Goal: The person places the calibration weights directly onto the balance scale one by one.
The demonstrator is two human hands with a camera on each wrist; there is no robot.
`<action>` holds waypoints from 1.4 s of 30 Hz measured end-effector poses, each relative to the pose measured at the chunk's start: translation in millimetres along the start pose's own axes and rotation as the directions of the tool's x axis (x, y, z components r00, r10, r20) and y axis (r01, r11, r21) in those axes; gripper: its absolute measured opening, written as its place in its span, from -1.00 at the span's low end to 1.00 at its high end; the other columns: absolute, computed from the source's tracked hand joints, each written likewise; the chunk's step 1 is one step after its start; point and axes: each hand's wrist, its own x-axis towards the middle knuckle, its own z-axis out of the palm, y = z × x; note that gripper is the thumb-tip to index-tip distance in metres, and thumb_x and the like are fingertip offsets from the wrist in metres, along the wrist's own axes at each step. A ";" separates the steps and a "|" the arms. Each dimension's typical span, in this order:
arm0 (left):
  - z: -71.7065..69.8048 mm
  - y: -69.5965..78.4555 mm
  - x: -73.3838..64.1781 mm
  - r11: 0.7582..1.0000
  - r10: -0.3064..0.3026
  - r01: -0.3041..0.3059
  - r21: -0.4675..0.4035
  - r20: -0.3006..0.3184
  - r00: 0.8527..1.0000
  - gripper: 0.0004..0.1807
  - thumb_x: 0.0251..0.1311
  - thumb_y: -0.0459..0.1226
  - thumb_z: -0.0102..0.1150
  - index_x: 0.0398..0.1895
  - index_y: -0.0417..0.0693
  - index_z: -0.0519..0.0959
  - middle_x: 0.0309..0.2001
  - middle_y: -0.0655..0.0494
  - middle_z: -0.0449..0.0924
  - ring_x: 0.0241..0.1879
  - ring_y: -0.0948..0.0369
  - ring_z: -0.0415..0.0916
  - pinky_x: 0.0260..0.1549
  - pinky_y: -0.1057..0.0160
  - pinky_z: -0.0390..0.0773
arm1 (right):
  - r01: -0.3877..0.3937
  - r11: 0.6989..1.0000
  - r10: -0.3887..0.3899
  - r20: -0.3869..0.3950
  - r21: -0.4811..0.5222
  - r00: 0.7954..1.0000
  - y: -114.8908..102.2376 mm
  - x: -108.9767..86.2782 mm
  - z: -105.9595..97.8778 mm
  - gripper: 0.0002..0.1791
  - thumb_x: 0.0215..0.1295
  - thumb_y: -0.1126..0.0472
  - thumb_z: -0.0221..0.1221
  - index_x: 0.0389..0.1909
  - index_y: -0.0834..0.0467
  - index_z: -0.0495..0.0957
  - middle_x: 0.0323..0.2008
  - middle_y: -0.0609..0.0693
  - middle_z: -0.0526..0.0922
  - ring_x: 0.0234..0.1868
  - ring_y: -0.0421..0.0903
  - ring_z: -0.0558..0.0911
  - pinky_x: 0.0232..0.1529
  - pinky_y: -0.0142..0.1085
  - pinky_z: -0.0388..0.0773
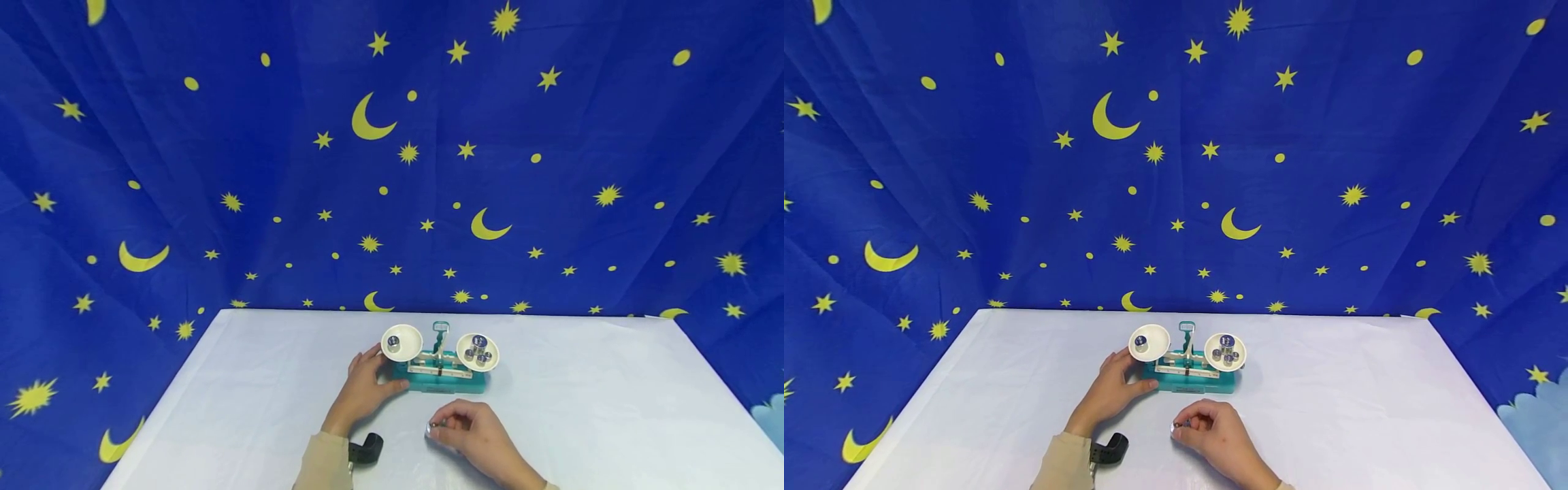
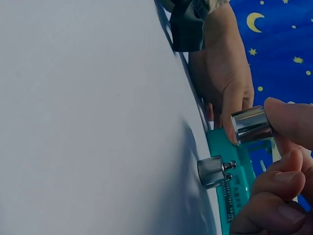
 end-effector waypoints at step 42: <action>0.2 -0.1 -0.7 1.000 0.004 -0.004 0.010 0.002 1.000 -0.30 0.10 -0.01 0.45 0.23 -0.25 0.55 0.35 -0.22 0.43 0.44 -0.16 0.20 0.45 -0.32 -0.13 | 0.195 0.978 -0.205 -0.152 -0.080 0.967 -26.4 -0.8 -5.0 -0.87 0.11 0.20 0.47 -0.33 0.07 0.73 -0.58 -0.11 0.45 -0.57 -0.31 0.35 -0.58 -0.46 0.33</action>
